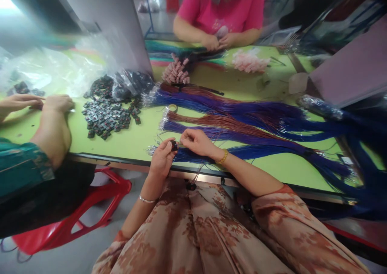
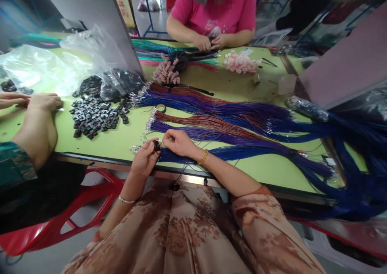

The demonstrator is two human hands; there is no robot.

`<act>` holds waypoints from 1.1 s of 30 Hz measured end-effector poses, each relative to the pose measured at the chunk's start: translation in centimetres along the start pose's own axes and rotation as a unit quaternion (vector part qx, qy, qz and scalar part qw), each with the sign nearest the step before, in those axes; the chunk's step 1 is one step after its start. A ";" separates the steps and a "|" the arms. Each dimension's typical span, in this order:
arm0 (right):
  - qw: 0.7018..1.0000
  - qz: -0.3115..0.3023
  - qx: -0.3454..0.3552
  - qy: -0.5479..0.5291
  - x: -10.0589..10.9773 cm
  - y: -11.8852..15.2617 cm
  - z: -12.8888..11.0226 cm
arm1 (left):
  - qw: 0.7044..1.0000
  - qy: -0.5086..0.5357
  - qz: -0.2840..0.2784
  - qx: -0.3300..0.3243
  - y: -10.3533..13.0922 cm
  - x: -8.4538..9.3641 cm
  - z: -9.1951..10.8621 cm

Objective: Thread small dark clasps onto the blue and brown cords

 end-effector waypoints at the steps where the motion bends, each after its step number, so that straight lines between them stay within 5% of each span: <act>1: 1.000 0.001 0.013 0.022 0.0 0.1 -0.2 | 1.000 -0.001 -0.005 0.001 0.0 -0.1 0.0; 10: 0.990 0.000 0.046 0.136 -0.3 0.6 -1.0 | 1.000 -0.006 -0.024 0.007 0.0 -0.2 -0.1; 24: 0.985 0.003 0.029 0.169 -0.3 0.6 -1.0 | 0.999 -0.032 0.006 -0.016 0.1 0.0 0.0; 33: 0.978 -0.034 0.129 0.163 -1.1 1.1 -1.8 | 0.996 -0.066 0.046 -0.040 0.4 0.2 0.0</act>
Point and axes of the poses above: each hand's wrist, its own y-axis away from the middle knuckle, its own x-axis out of the back of the hand, z = x × y, the point moved 9 cm from there along -y, towards the middle knuckle, and after that the axes turned 8 degrees about z, right-handed, at the moved point
